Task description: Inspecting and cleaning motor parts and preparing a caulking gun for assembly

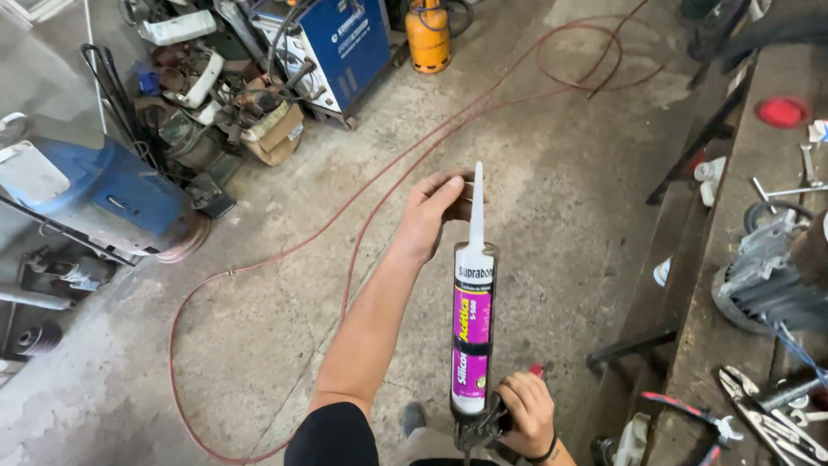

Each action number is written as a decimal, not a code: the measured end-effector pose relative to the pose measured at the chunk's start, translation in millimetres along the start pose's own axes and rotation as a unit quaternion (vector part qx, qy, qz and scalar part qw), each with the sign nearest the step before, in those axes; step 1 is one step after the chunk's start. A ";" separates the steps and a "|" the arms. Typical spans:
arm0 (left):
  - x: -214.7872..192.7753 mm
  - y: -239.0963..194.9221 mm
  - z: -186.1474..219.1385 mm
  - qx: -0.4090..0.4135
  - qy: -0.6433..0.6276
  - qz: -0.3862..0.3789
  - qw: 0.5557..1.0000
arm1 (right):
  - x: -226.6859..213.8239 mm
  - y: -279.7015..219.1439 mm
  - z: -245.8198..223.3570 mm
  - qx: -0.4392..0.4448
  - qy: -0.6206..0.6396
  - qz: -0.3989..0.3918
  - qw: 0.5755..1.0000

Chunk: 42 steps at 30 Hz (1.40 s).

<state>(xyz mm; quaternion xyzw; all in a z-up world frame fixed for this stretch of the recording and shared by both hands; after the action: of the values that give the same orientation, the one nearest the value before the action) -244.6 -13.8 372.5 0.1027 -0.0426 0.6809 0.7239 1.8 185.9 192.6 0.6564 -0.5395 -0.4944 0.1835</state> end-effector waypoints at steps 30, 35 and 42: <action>-2.5 31.5 71.5 0.028 0.104 -0.107 0.988 | -12.8 35.3 -8.7 -0.041 0.001 0.022 0.999; -3.6 12.6 86.3 0.082 0.249 -0.061 0.963 | -5.6 17.6 3.3 -0.029 -0.009 0.002 1.000; 5.3 -2.1 94.0 0.102 0.276 -0.061 0.954 | -2.5 19.6 3.8 -0.024 -0.016 -0.010 1.000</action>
<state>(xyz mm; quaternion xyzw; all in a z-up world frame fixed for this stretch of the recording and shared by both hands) -234.8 -28.2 465.1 -0.0142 0.2350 0.6379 0.7333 -11.6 182.4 207.2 0.6492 -0.5238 -0.5191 0.1860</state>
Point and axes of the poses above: each hand's wrist, its own y-axis towards the middle knuckle, its own x-axis out of the palm, z = x × y, the point moved 9 cm from there along y, towards the middle knuckle, and after that the axes turned 9 degrees about y, right-handed, at the moved point
